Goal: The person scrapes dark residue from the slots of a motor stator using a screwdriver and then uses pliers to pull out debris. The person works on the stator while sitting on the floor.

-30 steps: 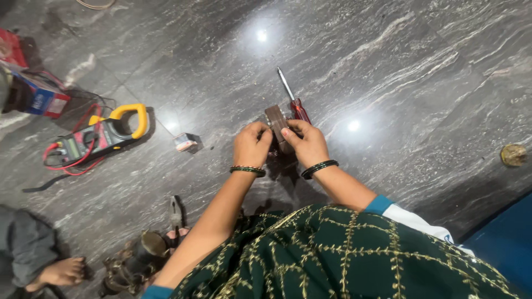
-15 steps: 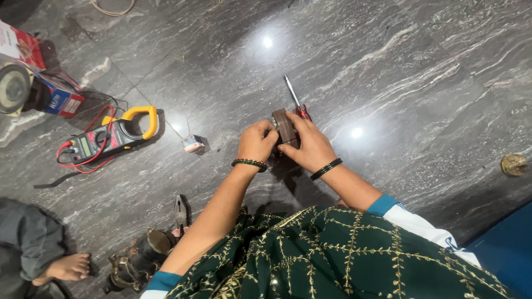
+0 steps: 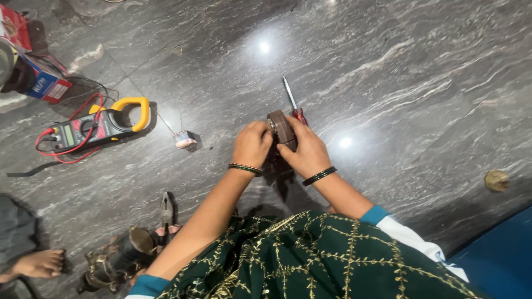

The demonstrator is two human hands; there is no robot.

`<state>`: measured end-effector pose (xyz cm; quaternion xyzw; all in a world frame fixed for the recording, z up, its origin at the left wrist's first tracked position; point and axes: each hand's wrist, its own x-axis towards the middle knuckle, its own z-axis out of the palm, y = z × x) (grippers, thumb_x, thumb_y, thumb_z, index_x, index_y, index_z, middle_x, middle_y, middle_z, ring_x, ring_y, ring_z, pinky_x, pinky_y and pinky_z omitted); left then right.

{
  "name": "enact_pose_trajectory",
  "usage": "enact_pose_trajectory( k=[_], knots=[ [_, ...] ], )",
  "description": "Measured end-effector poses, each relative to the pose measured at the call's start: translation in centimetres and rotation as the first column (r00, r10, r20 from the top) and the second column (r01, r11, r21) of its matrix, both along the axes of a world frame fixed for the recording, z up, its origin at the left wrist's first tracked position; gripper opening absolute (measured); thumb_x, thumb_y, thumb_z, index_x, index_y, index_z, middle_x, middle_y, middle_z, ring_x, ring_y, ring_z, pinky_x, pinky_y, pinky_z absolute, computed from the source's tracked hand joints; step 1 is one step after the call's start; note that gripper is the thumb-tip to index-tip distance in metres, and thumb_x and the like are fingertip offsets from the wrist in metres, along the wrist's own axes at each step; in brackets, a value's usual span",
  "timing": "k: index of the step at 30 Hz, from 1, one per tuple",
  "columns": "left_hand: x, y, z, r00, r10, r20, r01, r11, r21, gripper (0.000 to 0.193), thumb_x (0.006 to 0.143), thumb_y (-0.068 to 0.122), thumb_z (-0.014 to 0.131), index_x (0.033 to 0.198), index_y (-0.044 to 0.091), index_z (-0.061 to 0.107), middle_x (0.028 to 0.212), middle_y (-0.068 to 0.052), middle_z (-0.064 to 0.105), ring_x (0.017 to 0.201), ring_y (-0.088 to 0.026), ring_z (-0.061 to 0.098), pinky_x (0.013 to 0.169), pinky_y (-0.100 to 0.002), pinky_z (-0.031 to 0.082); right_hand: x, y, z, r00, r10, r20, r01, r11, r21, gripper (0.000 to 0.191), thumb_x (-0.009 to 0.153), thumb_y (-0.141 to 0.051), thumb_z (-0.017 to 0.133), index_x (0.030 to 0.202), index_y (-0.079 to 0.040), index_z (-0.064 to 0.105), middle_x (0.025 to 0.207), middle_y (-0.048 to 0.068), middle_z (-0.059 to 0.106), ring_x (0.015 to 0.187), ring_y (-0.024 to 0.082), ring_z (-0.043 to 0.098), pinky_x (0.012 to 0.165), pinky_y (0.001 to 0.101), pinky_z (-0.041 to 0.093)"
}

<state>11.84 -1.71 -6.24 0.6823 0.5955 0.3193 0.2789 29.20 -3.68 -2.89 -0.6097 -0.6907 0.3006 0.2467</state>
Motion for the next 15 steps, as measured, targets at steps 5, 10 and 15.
enact_pose_trajectory(
  k=[5,10,15],
  knots=[
    [0.6,-0.6,-1.5,0.857,0.240,0.456,-0.080,0.936,-0.342,0.023,0.096,0.024,0.070,0.099,0.002,0.073,0.089,-0.008,0.072,0.083,-0.015,0.064,0.077,-0.032,0.052,-0.1,0.0,-0.8,1.000,0.003,-0.020,-0.004,1.000,-0.023,0.072,0.080,-0.024,0.077,0.144,-0.006,0.050,0.127,0.023,0.065,0.115,0.041,0.063,0.096,0.0464,0.051],
    [1.6,0.0,-0.6,0.740,0.411,0.533,-0.103,0.852,-0.514,0.019,0.095,0.018,0.072,0.094,-0.001,0.073,0.084,-0.004,0.072,0.076,-0.011,0.061,0.072,-0.030,0.052,-0.2,-0.3,-1.6,1.000,-0.006,-0.014,0.006,1.000,-0.010,0.072,0.081,-0.026,0.078,0.144,-0.006,0.050,0.127,0.023,0.065,0.116,0.041,0.063,0.097,0.0467,0.050],
    [2.1,0.4,1.3,0.779,0.428,0.458,-0.156,0.840,-0.520,0.021,0.093,0.021,0.074,0.094,0.001,0.075,0.084,-0.007,0.074,0.076,-0.015,0.065,0.073,-0.033,0.053,-0.1,-0.1,-2.7,0.999,0.000,-0.036,0.001,1.000,0.023,0.073,0.081,-0.027,0.079,0.145,-0.005,0.049,0.132,0.024,0.063,0.119,0.043,0.061,0.098,0.0475,0.049]
  ],
)
